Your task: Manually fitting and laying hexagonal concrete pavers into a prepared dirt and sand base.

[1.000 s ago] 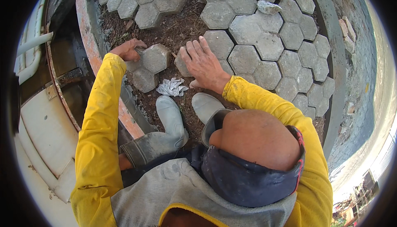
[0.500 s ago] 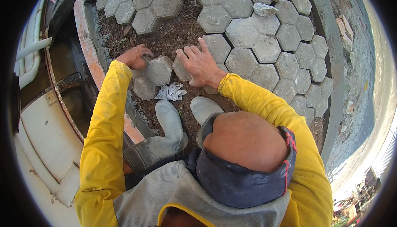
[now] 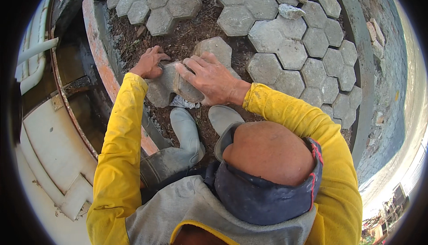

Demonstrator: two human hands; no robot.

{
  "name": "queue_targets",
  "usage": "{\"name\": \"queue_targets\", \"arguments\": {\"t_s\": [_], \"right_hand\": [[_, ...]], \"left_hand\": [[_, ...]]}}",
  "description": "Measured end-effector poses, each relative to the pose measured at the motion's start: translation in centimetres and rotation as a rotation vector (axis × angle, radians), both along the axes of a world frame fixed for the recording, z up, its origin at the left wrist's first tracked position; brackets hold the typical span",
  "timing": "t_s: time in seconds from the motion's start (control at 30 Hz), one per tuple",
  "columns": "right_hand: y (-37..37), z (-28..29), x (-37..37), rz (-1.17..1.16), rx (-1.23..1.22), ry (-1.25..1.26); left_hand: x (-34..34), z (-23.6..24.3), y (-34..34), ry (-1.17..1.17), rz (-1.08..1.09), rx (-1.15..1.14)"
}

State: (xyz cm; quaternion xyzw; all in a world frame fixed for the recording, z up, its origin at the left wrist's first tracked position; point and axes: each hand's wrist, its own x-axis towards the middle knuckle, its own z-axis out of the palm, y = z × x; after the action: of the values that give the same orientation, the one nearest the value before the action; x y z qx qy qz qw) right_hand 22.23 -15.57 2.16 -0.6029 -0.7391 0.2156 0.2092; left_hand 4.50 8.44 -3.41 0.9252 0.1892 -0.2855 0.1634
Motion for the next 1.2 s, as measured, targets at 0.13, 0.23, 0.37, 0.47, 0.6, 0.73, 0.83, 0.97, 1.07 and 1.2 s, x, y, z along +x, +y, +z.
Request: {"name": "queue_targets", "arguments": {"t_s": [0.13, 0.23, 0.37, 0.47, 0.6, 0.73, 0.83, 0.97, 1.07, 1.2], "right_hand": [[1.7, -0.1, -0.7, 0.005, 0.022, 0.052], [3.5, -0.1, 0.0, -0.041, 0.024, 0.021], [6.9, 0.2, 0.0, -0.073, 0.045, -0.052], [7.9, -0.7, 0.5, -0.106, 0.006, -0.119], [9.4, -1.9, -0.1, -0.109, -0.08, -0.184], [10.1, -1.8, 0.3, -0.107, -0.112, -0.14], [9.4, -2.7, 0.6, -0.119, -0.041, -0.115], [6.5, -2.5, 0.1, -0.286, 0.181, -0.144], [2.1, -1.7, -0.4, -0.55, 0.101, 0.012], [-1.6, -2.9, 0.2, -0.748, -0.227, 0.059]], "left_hand": [[-0.4, 0.1, 0.0, -0.033, -0.034, -0.017], [-0.3, -0.3, 0.1, -0.042, -0.031, -0.022], [-2.6, -1.2, 1.9, -0.143, -0.126, 0.052], [-1.8, -0.7, 0.8, -0.502, 0.595, -0.674], [-1.4, 1.1, -2.5, -0.769, 0.849, -0.757], [-0.5, 0.0, -5.0, -0.671, 0.726, -0.372], [-0.4, -0.7, -5.4, -0.669, 0.793, -0.43], [-1.3, -0.6, -3.9, -0.626, 0.748, -0.419], [-1.4, 0.2, -3.5, -0.631, 0.792, -0.479], [2.8, 2.4, -5.2, -0.642, 0.836, -0.487]]}}
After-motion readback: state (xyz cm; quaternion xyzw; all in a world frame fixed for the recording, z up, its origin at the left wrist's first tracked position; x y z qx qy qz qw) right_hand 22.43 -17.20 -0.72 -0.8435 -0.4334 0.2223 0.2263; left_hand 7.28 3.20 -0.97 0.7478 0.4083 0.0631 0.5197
